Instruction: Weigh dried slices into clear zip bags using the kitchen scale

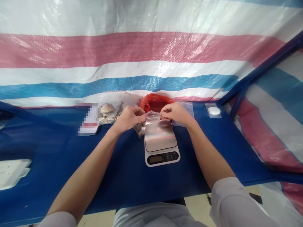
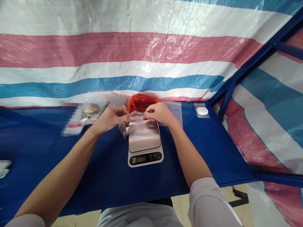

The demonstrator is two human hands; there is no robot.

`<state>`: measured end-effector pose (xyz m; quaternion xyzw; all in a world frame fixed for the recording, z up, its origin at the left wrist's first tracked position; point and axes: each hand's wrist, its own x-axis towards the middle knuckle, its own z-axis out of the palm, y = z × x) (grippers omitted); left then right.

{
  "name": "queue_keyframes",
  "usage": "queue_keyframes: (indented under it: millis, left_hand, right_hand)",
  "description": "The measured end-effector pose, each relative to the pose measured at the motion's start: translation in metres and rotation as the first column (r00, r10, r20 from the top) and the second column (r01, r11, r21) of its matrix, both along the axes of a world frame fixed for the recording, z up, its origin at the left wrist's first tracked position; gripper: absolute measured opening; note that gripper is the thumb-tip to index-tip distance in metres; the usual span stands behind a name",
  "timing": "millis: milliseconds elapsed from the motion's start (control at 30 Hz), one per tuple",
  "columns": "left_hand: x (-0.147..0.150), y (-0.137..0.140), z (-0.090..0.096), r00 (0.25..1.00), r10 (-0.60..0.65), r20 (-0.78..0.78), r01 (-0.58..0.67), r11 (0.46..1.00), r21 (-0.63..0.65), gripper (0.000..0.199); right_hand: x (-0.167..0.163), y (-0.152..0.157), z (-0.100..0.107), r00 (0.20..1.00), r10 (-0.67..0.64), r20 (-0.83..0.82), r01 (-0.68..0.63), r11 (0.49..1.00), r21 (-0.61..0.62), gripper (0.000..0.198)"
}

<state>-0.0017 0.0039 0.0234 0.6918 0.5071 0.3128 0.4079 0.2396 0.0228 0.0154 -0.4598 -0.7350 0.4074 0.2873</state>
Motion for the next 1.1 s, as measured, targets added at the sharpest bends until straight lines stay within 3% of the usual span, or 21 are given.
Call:
queue_keyframes:
  millis: [300,467,733,833,933,1000,1100]
  left_hand:
    - [0.009,-0.003,-0.003,0.998,-0.028,0.051,0.03,0.998,-0.049,0.035]
    - [0.02,-0.008,0.0,0.994,0.047,-0.098,-0.037,0.994,0.101,0.039]
    - [0.019,-0.019,0.007,0.947,0.152,-0.282,-0.074,0.96,0.269,0.023]
    - [0.013,-0.024,0.017,0.907,0.186,-0.378,-0.069,0.951,0.303,0.013]
    - [0.007,-0.027,0.027,0.868,0.184,-0.462,-0.032,0.948,0.318,0.016]
    - [0.004,-0.027,0.032,0.857,0.15,-0.493,0.015,0.949,0.313,0.02]
    - [-0.002,-0.023,0.032,0.898,0.029,-0.439,0.1,0.958,0.268,0.022]
  right_hand:
    - [-0.014,-0.01,0.006,0.997,0.069,-0.039,-0.073,0.993,-0.092,0.018]
    - [-0.015,-0.015,0.015,0.996,0.087,-0.036,-0.09,0.993,-0.076,0.017]
    - [-0.008,-0.014,0.015,0.998,0.038,-0.058,-0.046,0.99,-0.136,0.009]
    - [-0.003,-0.013,0.015,0.998,0.012,-0.064,-0.018,0.995,-0.097,0.008]
    - [0.001,-0.015,0.02,0.997,0.032,-0.071,-0.035,0.998,-0.043,0.01]
    - [0.002,-0.017,0.024,0.996,0.052,-0.067,-0.053,0.999,-0.012,0.013]
    - [0.003,-0.02,0.028,0.996,0.073,-0.046,-0.071,0.996,0.05,0.019]
